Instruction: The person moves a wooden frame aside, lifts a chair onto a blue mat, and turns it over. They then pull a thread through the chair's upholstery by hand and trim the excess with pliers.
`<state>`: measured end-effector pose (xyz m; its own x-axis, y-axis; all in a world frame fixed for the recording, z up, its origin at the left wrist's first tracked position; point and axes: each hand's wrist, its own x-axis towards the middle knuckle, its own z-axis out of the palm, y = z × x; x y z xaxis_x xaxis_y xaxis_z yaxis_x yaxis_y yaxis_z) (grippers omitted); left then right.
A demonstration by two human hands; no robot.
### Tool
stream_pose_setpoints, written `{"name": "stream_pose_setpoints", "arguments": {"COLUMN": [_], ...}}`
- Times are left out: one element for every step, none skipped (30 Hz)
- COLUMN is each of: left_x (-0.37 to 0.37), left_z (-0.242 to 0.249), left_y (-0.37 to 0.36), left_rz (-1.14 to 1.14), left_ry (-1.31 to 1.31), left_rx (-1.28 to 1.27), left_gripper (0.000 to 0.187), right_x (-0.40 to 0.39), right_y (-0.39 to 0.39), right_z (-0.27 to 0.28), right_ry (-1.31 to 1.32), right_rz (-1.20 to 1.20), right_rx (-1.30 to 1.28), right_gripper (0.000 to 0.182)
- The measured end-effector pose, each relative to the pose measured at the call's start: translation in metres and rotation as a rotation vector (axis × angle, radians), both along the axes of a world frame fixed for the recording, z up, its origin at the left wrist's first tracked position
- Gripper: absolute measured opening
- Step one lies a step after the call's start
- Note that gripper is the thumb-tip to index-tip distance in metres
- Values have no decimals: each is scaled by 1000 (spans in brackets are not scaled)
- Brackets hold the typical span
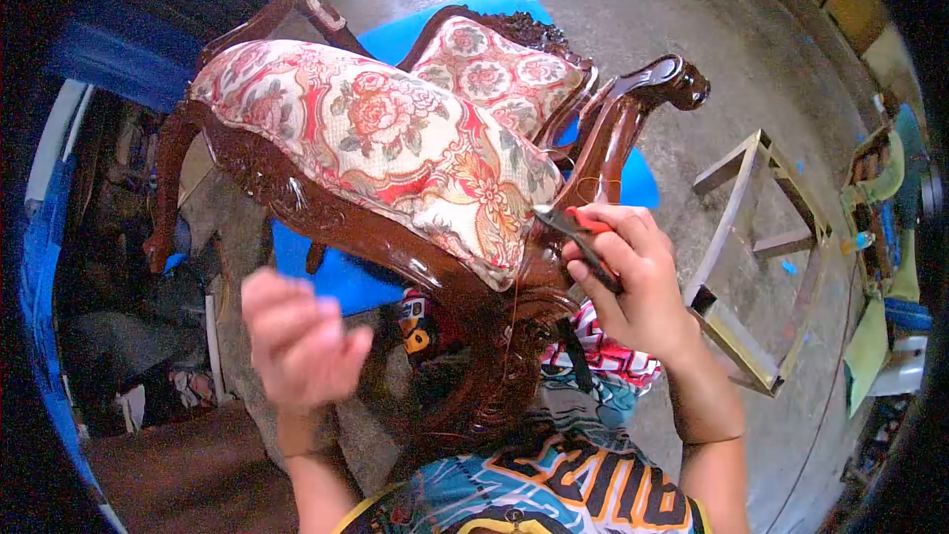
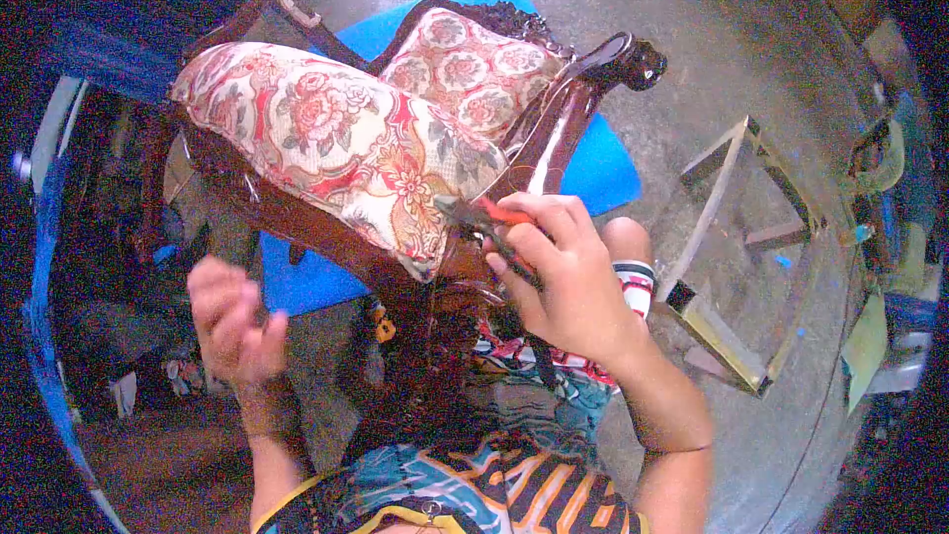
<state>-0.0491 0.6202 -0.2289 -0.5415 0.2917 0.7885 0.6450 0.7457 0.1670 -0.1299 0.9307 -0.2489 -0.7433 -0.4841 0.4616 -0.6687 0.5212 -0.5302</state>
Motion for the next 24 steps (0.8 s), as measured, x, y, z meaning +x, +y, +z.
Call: {"name": "stream_pose_setpoints", "arguments": {"left_x": [-10, -25, -39, -50, -61, -69, -73, -77, -81, -84, -85, -87, -88, -86, -83, -82, -82, -84, -86, -91, -92, -92, -93, -95], "left_z": [9, 18, 25, 25, 22, 19, 15, 11, 7, 4, 0, -4, -7, -5, 0, 5, 8, 11, 13, 10, 7, 5, 3, -2], "left_y": [15, 21, 29, 37, 42, 45, 45, 44, 44, 40, 41, 40, 40, 43, 49, 51, 49, 44, 39, 32, 32, 33, 33, 32], "left_rz": [66, 40, 14, -30, -74, -117, -153, -193, -231, -281, -311, -342, -373, -338, -302, -265, -265, -267, -269, -321, -335, -348, -359, -394], "left_ry": [-39, -123, -209, -229, -247, -261, -266, -269, -270, -250, -243, -238, -234, -280, -324, -365, -362, -360, -357, -343, -320, -295, -271, -228], "left_rx": [-60, -122, -184, -226, -265, -305, -309, -314, -320, -330, -301, -272, -242, -173, -105, -36, -66, -97, -128, -165, -204, -242, -280, -266], "left_gripper": [38, 40, 42, 45, 49, 52, 48, 44, 40, 44, 44, 45, 45, 44, 42, 41, 39, 38, 37, 33, 31, 30, 29, 27], "right_x": [3, 3, 3, 4, 4, 7, 9, 12, 13, 13, 16, 17, 18, 18, 17, 15, 14, 13, 11, 10, 9, 8, 8, 8], "right_y": [11, 13, 12, 14, 14, 10, 8, 5, 4, 1, -5, -10, -14, -17, -20, -22, -25, -28, -31, -34, -37, -39, -40, -39], "right_z": [-3, -7, -7, -7, -7, -7, -7, -5, -3, 2, 7, 4, 2, 2, 4, 6, 7, 8, 9, 8, 5, 3, 2, 1], "right_ry": [-17, -76, -119, -165, -208, -189, -110, -30, 52, 150, 176, 157, 137, 127, 120, 113, 114, 115, 116, 126, 137, 147, 166, 184], "right_rz": [-14, -22, -23, -22, -22, -60, -52, -48, -42, -13, -32, -43, -54, -57, -59, -61, -57, -56, -55, -60, -64, -67, -67, -68], "right_rx": [-36, -88, -142, -197, -249, -292, -257, -224, -191, -115, -92, -97, -101, -90, -80, -69, -62, -54, -45, -51, -54, -55, -40, -26], "right_gripper": [20, 20, 20, 20, 19, 23, 26, 29, 32, 40, 41, 41, 41, 40, 38, 36, 35, 34, 33, 34, 35, 35, 34, 32]}}
